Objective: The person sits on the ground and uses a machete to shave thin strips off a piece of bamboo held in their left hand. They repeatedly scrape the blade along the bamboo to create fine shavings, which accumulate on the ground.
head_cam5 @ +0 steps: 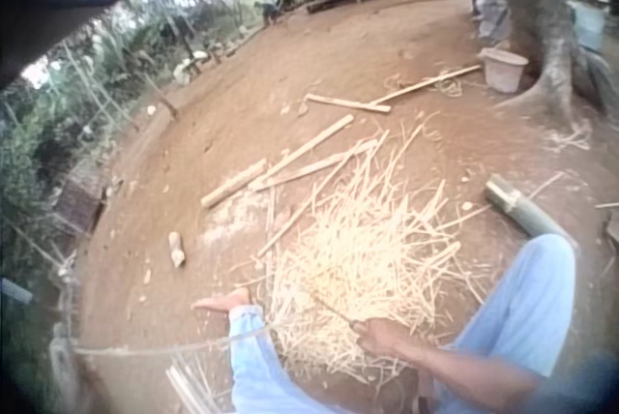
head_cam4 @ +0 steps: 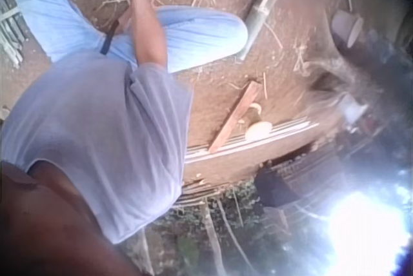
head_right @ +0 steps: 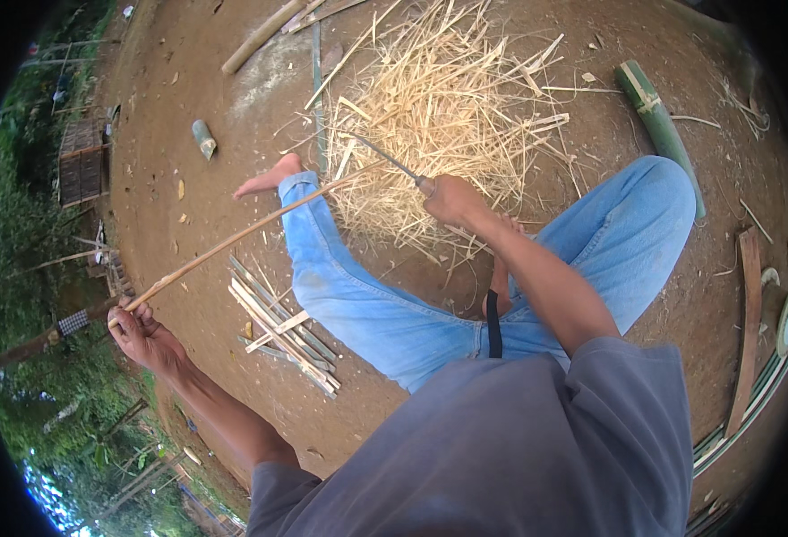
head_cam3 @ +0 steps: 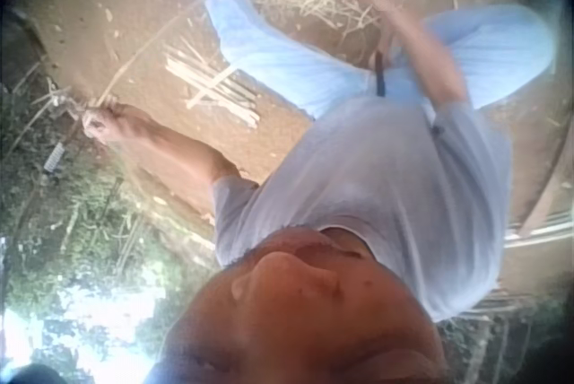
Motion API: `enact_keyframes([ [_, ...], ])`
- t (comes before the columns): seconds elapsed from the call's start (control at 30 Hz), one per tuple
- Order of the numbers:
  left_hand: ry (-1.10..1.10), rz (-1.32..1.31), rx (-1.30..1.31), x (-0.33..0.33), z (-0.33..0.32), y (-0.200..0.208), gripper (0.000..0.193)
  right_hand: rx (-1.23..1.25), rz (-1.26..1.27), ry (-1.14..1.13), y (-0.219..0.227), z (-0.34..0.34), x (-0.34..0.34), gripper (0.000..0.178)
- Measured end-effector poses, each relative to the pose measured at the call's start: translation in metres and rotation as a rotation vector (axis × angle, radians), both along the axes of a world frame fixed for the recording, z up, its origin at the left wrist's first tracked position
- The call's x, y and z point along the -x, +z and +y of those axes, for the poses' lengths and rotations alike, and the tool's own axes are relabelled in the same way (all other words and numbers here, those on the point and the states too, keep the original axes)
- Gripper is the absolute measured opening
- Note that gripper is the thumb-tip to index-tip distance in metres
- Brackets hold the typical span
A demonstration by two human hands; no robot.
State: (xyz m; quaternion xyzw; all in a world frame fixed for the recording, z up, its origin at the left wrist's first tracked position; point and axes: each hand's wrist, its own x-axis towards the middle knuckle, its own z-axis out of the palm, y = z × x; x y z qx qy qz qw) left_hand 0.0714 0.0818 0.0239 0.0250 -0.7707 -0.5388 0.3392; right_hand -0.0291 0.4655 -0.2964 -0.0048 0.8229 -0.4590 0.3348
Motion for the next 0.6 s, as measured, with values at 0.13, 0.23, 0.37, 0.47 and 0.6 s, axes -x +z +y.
enact_keyframes([
  [0.13, 0.107, 0.034, 0.079, 0.003, 0.038, -0.004, 0.021, 0.235, 0.082, 0.133, 0.094, -0.029, -0.045, 0.021],
  [0.23, 0.157, 0.051, 0.129, -0.002, 0.054, -0.007, 0.021, 0.443, 0.354, 0.182, 0.114, -0.057, -0.082, 0.018],
  [0.37, 0.211, 0.053, 0.133, -0.012, 0.069, -0.009, 0.022, 0.308, 0.229, 0.126, 0.085, -0.064, -0.077, 0.025],
  [0.47, 0.233, 0.047, 0.150, -0.017, 0.071, -0.014, 0.021, 0.152, 0.039, 0.088, 0.044, -0.048, -0.050, 0.022],
  [0.6, 0.274, 0.053, 0.136, -0.024, 0.062, -0.016, 0.020, 0.241, 0.260, 0.196, 0.060, -0.048, -0.074, 0.016],
])
